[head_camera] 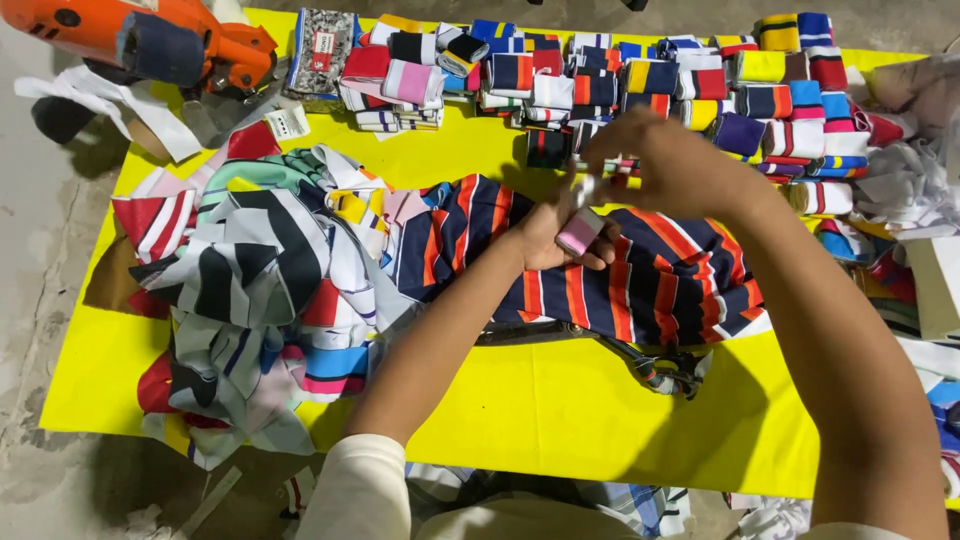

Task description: Cutting a strip of patterned fabric with scissors and then sorting and stacking small fabric scraps on a table.

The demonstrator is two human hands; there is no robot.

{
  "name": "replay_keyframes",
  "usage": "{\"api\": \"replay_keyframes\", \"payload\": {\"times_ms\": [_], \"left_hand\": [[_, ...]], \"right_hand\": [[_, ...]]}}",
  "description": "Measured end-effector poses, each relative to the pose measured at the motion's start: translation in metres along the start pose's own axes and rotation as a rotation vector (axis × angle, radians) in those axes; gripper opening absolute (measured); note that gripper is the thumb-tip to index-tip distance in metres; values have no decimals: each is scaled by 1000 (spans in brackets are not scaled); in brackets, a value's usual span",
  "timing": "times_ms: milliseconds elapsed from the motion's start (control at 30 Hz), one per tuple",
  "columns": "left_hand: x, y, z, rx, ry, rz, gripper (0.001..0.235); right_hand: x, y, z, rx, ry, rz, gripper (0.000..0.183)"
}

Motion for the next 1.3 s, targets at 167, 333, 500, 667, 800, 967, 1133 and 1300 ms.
{"api": "replay_keyframes", "payload": {"times_ms": [167,333,500,667,800,967,1133,1300], "left_hand": [[-15,-10,-4,-8,51,27,61],[-17,-9,-5,-28,85,25,58],[-15,-10,-6,-40,68,25,56],[-13,-9,-5,-51,64,42,61],[-15,-10,-6,-55,75,28,61],[-16,-10,-5,-55,54,29,61],[-17,-9,-7,-51,45,35,62],[-23,-16,-11,-62,101,-2,61]], "right_hand": [[-1,39,-30,-117,-115,-14,18],[-28,73,-54,-190,-99,38,23],[-56,86,-76,-310,-50,91,24],[-60,92,-83,-307,-69,96,24],[-61,93,-85,-346,-65,117,24],[-69,94,-85,-349,-61,103,24],[-69,95,-84,-280,-222,69,22],[-68,96,-80,-213,-352,45,28]]}}
Point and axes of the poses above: each hand's wrist, its own y-axis towards the middle knuckle, its own x-axis out of the back of the hand, z = x × y, the point moved 7 cm from there along y, towards the middle knuckle, and after that the axes turned 1 degree about -x, right-handed, at the moved point
